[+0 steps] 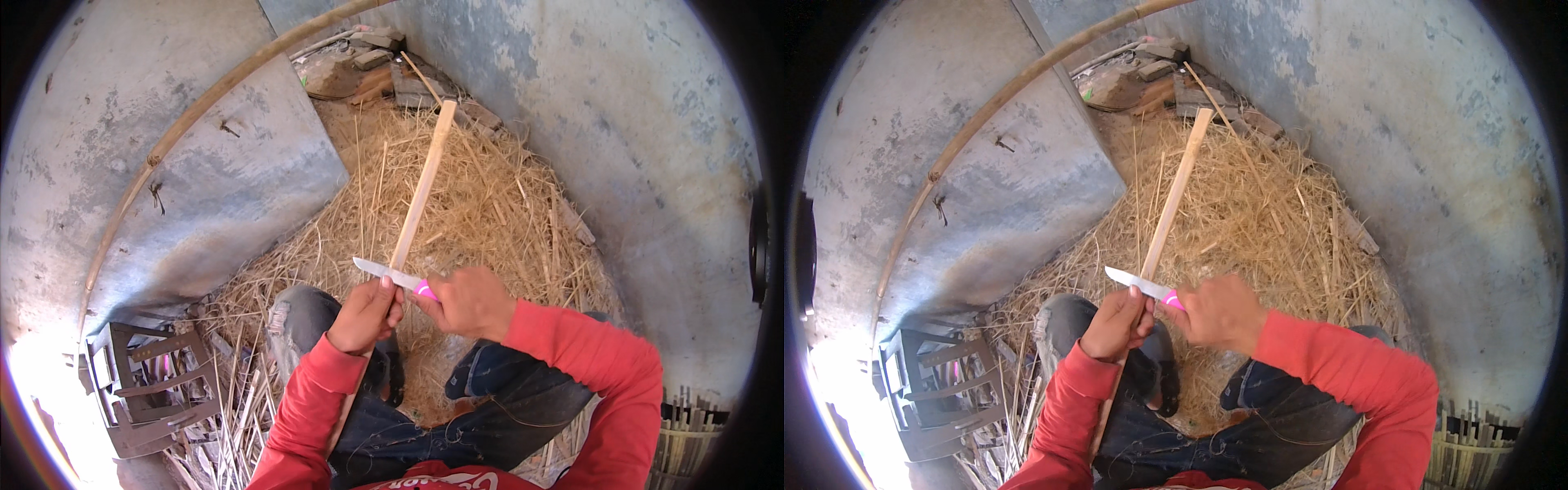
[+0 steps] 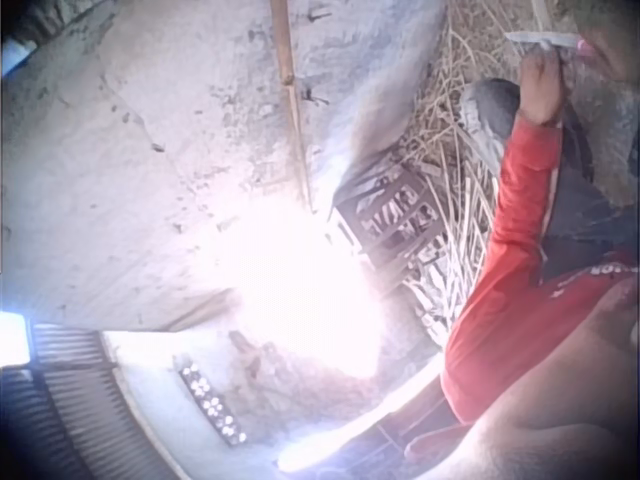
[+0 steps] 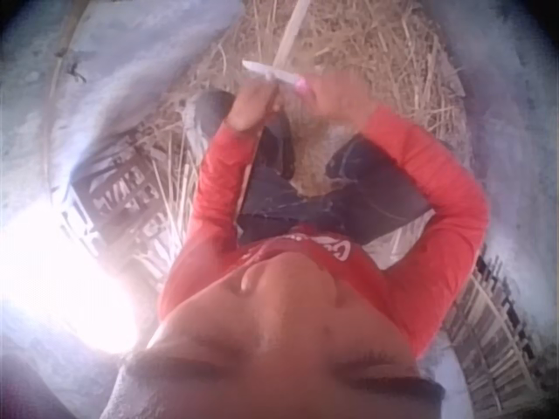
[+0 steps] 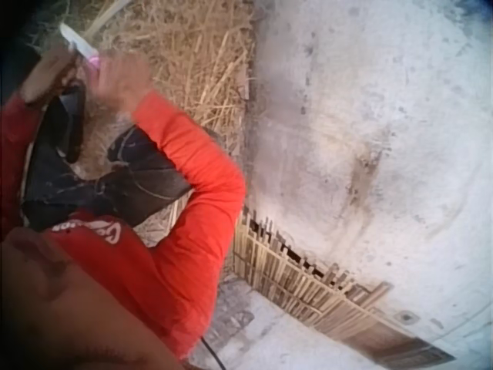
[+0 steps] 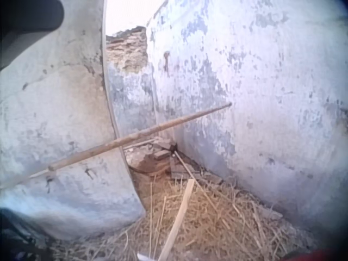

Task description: The person uses a small knife to shave and smooth the surface of a long, thin bamboo strip. They hold the strip with one hand while repeatedly sliding the knife blade along its length to remove outer layers and taper the edges.

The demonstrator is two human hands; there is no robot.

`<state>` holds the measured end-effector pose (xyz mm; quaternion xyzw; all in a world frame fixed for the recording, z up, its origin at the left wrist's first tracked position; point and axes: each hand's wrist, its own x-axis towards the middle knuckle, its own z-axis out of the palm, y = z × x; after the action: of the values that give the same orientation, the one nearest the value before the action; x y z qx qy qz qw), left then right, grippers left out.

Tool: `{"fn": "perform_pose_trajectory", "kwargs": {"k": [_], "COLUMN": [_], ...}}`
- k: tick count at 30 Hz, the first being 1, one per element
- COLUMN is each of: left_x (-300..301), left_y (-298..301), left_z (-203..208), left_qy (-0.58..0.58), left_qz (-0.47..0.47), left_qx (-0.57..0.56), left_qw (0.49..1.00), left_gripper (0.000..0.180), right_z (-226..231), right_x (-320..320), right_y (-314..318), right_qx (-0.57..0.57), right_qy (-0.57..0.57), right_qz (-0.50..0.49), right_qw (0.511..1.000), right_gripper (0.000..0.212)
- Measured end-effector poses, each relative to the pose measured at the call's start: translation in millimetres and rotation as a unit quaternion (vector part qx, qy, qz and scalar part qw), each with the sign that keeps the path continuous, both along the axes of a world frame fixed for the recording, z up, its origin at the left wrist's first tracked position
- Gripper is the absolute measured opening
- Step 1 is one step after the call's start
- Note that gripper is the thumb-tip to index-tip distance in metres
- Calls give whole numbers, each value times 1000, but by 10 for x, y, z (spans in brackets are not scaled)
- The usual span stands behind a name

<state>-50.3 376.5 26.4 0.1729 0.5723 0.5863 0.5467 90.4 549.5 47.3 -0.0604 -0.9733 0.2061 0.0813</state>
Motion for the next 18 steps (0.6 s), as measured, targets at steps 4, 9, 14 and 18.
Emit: {"fn": "perform_pose_trajectory", "kwargs": {"k": [4, 9, 14, 18], "left_x": [78, -13, -110, -2], "left_y": [17, -17, -74, -18], "left_z": [64, -44, -88, 67], "left_qy": [27, 4, -49, -42], "left_qz": [-2, -53, -88, -37], "left_qx": [73, 95, 80, 88], "left_qw": [997, 994, 992, 995], "left_gripper": [41, 42, 40, 38], "right_z": [84, 155, 92, 48], "right_x": [38, 54, 48, 69], "right_y": [-101, -62, -88, -76], "right_qx": [-51, -68, -55, -45], "right_qy": [-65, -79, -48, -74], "right_qz": [-2, -13, -15, 7], "right_qw": [997, 994, 997, 996], "right_gripper": [53, 51, 44, 49]}}
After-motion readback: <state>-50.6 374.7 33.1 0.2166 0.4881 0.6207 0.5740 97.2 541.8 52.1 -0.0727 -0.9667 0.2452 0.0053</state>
